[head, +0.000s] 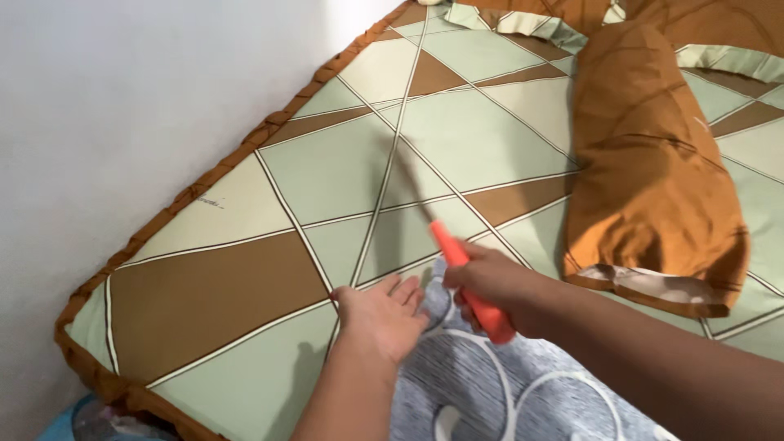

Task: The person sweeps a bed with a small hand broom, moving a pillow and blanket aside to reach the mattress. The person then sweeps the blanket and returns the pillow to its original position.

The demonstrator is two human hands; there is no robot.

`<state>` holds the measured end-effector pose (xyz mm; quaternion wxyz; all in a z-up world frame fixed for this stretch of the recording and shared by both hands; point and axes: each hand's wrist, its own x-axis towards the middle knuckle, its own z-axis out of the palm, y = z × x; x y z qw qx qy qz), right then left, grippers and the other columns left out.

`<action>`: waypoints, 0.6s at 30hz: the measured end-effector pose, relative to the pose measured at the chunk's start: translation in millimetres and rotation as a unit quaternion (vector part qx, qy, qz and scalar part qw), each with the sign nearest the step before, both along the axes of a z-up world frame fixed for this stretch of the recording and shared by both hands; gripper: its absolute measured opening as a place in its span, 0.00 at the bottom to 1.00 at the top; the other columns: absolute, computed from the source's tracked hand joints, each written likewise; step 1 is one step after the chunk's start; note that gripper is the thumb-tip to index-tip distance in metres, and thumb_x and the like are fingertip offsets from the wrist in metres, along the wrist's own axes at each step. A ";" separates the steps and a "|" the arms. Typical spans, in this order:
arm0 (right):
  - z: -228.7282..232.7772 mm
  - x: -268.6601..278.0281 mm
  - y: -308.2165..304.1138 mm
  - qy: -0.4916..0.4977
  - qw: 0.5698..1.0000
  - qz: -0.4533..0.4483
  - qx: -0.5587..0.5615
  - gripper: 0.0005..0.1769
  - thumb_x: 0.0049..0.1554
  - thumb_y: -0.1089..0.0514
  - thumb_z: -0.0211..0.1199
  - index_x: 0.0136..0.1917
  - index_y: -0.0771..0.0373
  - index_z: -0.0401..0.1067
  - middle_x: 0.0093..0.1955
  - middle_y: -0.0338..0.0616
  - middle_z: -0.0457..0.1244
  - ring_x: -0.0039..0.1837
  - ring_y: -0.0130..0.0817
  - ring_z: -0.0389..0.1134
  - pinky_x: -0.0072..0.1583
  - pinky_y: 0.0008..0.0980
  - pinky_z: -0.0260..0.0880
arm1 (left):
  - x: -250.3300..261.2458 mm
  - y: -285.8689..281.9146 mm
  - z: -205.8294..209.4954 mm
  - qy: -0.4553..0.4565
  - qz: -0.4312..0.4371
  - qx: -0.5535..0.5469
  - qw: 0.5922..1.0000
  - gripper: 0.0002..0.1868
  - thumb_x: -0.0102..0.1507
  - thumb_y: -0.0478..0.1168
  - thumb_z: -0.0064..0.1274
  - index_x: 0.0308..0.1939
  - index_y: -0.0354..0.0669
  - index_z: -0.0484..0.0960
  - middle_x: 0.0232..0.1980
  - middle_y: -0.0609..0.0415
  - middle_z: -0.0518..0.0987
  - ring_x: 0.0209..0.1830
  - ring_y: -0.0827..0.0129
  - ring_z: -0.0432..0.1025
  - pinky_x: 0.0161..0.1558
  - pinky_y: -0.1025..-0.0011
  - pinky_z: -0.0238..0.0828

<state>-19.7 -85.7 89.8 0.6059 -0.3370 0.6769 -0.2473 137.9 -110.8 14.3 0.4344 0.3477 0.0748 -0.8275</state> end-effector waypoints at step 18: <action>17.9 -6.6 -59.8 0.063 0.996 -0.060 0.002 0.40 0.54 0.58 0.60 0.79 0.44 0.58 0.31 0.39 0.58 0.27 0.26 0.56 0.32 0.28 0.59 | 40.8 -62.4 14.9 0.081 -0.007 -0.091 0.993 0.60 0.62 0.80 0.14 0.79 0.33 0.31 0.84 0.35 0.39 0.84 0.48 0.33 0.77 0.47 0.26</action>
